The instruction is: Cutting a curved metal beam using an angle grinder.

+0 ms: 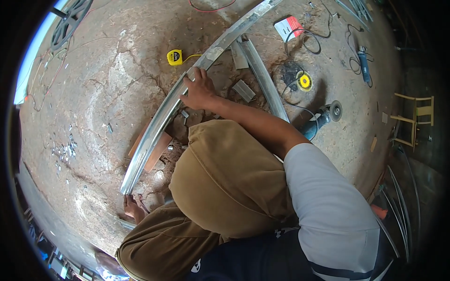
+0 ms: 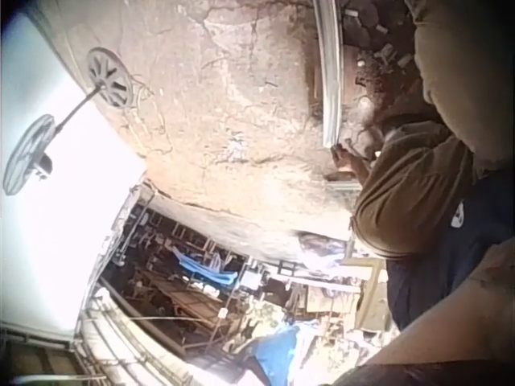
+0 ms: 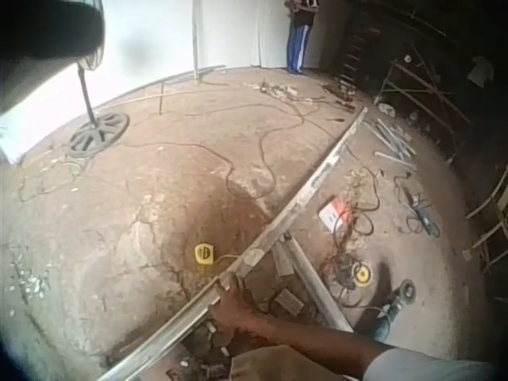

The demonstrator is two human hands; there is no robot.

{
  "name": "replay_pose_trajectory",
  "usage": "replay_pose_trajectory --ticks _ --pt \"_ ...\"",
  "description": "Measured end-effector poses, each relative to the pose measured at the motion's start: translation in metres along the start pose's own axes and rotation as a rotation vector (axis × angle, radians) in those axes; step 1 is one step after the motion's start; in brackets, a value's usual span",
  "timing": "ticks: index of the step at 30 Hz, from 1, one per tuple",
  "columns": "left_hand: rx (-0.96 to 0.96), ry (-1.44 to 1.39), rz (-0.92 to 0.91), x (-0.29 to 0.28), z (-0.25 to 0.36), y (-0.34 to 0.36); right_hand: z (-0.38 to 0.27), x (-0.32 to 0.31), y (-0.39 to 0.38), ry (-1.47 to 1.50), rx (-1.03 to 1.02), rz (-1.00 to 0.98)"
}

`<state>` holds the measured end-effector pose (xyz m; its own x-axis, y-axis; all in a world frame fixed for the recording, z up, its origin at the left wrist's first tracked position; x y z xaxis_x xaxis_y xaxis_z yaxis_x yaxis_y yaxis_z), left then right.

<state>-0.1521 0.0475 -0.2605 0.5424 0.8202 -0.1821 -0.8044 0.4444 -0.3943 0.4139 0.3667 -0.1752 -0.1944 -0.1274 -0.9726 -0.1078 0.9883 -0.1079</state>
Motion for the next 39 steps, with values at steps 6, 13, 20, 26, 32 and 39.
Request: replay_pose_trajectory --ticks 6,13,20,26,32,39 --pt "0.022 -0.007 -0.037 0.0 0.003 -0.001 -0.004 0.003 -0.003 -0.039 -0.019 0.019" --pt "-0.137 -0.088 0.002 0.001 0.018 -0.041 -0.015 0.02 0.005 -0.126 -0.106 -0.028" --pt "-0.045 -0.092 0.019 0.023 0.009 -0.028 -0.002 0.006 0.006 -0.259 -0.138 0.011" --pt "0.002 -0.038 0.032 0.013 0.015 -0.031 -0.01 0.01 0.003 -0.265 -0.103 -0.063" --pt "-0.012 -0.029 0.042 0.016 0.013 -0.032 -0.008 0.008 0.001 -0.223 -0.09 -0.067" --pt "-0.049 -0.07 0.035 0.02 0.017 -0.037 -0.006 0.005 0.002 -0.226 -0.084 -0.057"
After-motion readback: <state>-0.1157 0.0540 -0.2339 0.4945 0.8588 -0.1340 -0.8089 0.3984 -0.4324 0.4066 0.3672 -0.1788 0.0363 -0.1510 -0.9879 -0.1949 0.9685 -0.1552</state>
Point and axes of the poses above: each hand's wrist, its own y-axis towards the middle knuckle, its own x-axis out of the palm, z = x × y, the point moved 10 cm from there along y, towards the middle knuckle, and after that the axes turned 13 degrees about -y, right-handed, at the moved point
